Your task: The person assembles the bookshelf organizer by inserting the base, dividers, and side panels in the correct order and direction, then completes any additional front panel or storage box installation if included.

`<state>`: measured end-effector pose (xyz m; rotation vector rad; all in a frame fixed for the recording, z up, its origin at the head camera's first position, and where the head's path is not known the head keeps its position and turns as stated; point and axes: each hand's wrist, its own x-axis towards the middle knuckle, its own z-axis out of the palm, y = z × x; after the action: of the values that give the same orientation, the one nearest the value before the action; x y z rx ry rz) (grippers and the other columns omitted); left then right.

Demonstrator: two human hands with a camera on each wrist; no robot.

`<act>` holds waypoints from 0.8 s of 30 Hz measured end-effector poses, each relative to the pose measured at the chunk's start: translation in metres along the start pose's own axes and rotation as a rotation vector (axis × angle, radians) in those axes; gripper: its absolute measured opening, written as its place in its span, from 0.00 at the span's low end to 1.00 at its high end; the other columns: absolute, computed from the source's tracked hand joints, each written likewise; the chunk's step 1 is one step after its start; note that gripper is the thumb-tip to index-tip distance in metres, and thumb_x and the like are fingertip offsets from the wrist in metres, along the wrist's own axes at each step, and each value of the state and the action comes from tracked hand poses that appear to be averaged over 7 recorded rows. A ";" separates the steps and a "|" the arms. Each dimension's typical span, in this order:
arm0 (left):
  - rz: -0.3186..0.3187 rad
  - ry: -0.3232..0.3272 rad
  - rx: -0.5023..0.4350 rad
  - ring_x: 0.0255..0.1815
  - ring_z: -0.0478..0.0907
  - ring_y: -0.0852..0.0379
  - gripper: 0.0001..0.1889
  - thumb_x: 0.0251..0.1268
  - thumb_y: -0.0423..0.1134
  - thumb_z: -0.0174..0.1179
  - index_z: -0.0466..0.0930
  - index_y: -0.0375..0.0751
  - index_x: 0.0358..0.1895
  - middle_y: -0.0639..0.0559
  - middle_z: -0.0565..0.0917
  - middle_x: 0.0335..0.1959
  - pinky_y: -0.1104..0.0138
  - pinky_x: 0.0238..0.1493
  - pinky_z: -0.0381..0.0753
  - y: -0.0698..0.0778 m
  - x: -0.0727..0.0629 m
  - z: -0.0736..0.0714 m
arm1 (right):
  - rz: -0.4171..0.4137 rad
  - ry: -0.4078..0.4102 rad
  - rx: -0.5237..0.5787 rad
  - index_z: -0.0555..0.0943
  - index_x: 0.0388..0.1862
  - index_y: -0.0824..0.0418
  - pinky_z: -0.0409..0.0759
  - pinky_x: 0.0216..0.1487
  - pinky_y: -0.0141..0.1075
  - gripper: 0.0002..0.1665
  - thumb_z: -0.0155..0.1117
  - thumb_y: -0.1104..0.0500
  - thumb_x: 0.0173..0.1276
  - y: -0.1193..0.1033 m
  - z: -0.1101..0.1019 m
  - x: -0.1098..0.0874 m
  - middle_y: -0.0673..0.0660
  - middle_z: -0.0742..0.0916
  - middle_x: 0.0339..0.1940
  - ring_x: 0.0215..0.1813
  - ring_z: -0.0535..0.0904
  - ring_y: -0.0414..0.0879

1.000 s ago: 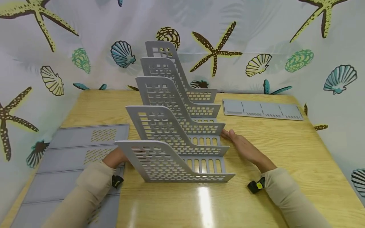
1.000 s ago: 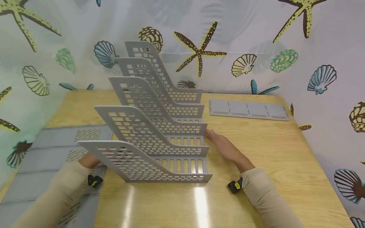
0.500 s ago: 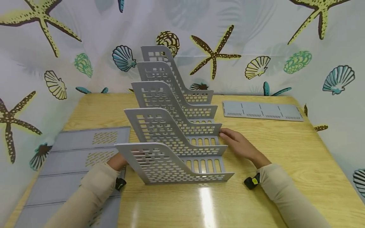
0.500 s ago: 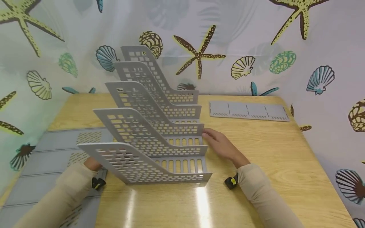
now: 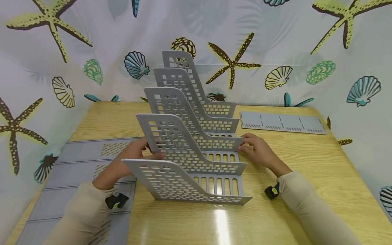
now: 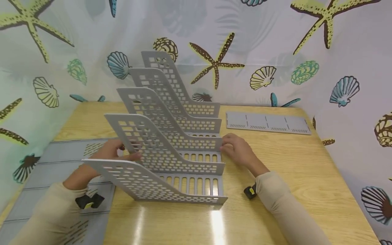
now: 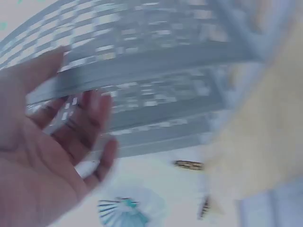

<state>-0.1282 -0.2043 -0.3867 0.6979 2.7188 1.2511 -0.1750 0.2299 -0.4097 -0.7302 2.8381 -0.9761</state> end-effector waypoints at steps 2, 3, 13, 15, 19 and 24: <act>-0.042 0.057 -0.072 0.49 0.80 0.61 0.09 0.69 0.37 0.64 0.83 0.41 0.49 0.50 0.86 0.51 0.67 0.47 0.79 0.053 -0.004 -0.021 | -0.040 0.045 -0.030 0.85 0.38 0.60 0.79 0.54 0.59 0.06 0.63 0.61 0.72 -0.004 -0.005 -0.006 0.67 0.81 0.60 0.64 0.77 0.66; -0.022 0.093 -0.112 0.51 0.80 0.64 0.09 0.68 0.33 0.63 0.83 0.38 0.48 0.54 0.86 0.51 0.69 0.50 0.79 0.068 -0.006 -0.029 | -0.063 0.067 -0.035 0.86 0.38 0.61 0.79 0.52 0.59 0.05 0.64 0.62 0.71 -0.006 -0.009 -0.009 0.67 0.81 0.61 0.64 0.76 0.66; 0.233 0.233 -0.377 0.36 0.84 0.65 0.11 0.58 0.18 0.64 0.84 0.35 0.40 0.60 0.89 0.35 0.75 0.40 0.81 0.081 -0.028 -0.063 | -0.254 0.173 -0.071 0.89 0.39 0.59 0.76 0.53 0.32 0.08 0.69 0.68 0.64 -0.032 -0.078 -0.032 0.59 0.85 0.57 0.57 0.80 0.44; 0.225 0.171 -0.317 0.37 0.84 0.65 0.11 0.58 0.19 0.64 0.84 0.36 0.40 0.62 0.88 0.35 0.75 0.42 0.80 0.077 -0.032 -0.064 | -0.314 0.172 -0.093 0.89 0.38 0.57 0.74 0.51 0.24 0.10 0.71 0.70 0.62 -0.037 -0.097 -0.033 0.56 0.86 0.51 0.54 0.79 0.33; 0.184 0.053 -0.187 0.40 0.84 0.64 0.09 0.63 0.25 0.65 0.85 0.41 0.42 0.65 0.87 0.37 0.73 0.44 0.80 0.067 -0.039 -0.061 | -0.415 0.139 -0.146 0.88 0.37 0.54 0.72 0.50 0.20 0.14 0.72 0.72 0.58 -0.046 -0.131 -0.031 0.49 0.86 0.46 0.53 0.75 0.24; 0.142 -0.082 -0.139 0.42 0.85 0.66 0.05 0.67 0.31 0.64 0.84 0.47 0.38 0.60 0.88 0.38 0.69 0.37 0.81 0.058 -0.039 -0.052 | -0.422 0.056 -0.319 0.85 0.39 0.46 0.73 0.48 0.23 0.13 0.70 0.66 0.64 -0.062 -0.160 -0.030 0.49 0.86 0.50 0.51 0.81 0.35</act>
<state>-0.0845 -0.2249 -0.3147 0.9178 2.5267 1.3918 -0.1538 0.2915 -0.2485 -1.3976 2.9868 -0.5782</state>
